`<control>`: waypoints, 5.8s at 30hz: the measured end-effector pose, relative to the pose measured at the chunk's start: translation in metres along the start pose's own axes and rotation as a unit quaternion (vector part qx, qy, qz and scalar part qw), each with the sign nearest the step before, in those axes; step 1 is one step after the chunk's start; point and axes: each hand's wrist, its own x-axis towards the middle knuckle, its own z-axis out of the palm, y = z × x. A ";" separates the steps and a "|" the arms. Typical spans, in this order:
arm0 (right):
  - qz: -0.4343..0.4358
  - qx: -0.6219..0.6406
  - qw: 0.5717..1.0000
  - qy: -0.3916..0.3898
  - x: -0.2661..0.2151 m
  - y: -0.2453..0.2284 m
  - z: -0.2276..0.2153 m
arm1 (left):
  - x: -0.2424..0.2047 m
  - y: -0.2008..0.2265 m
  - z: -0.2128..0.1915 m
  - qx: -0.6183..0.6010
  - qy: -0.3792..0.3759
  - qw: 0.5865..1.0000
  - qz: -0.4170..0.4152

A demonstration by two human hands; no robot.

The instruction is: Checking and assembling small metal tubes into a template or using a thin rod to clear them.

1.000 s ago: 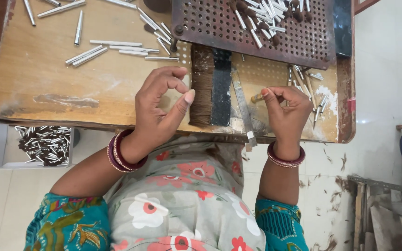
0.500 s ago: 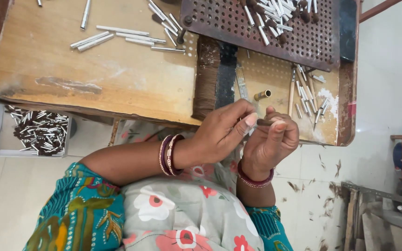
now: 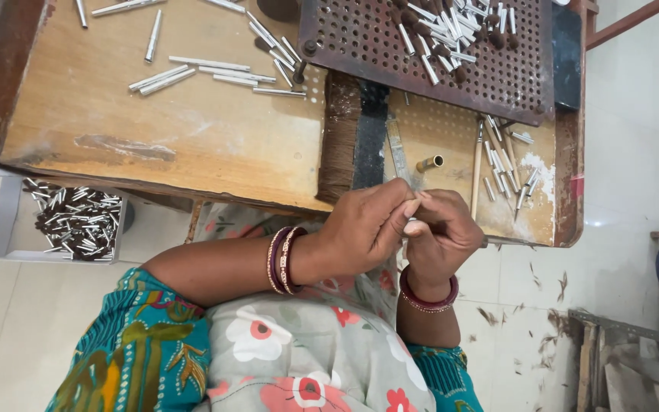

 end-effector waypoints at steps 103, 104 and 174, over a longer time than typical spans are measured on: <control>-0.239 -0.338 0.910 -0.036 -0.017 -0.013 0.037 | -0.011 0.008 -0.054 0.038 -0.056 0.996 0.061; -0.229 -0.323 0.917 -0.052 -0.015 -0.019 0.039 | -0.012 0.009 -0.055 0.043 -0.068 0.995 0.063; -0.074 -0.393 0.916 -0.021 0.003 -0.015 -0.014 | -0.014 -0.031 -0.054 -0.221 0.096 0.961 -0.138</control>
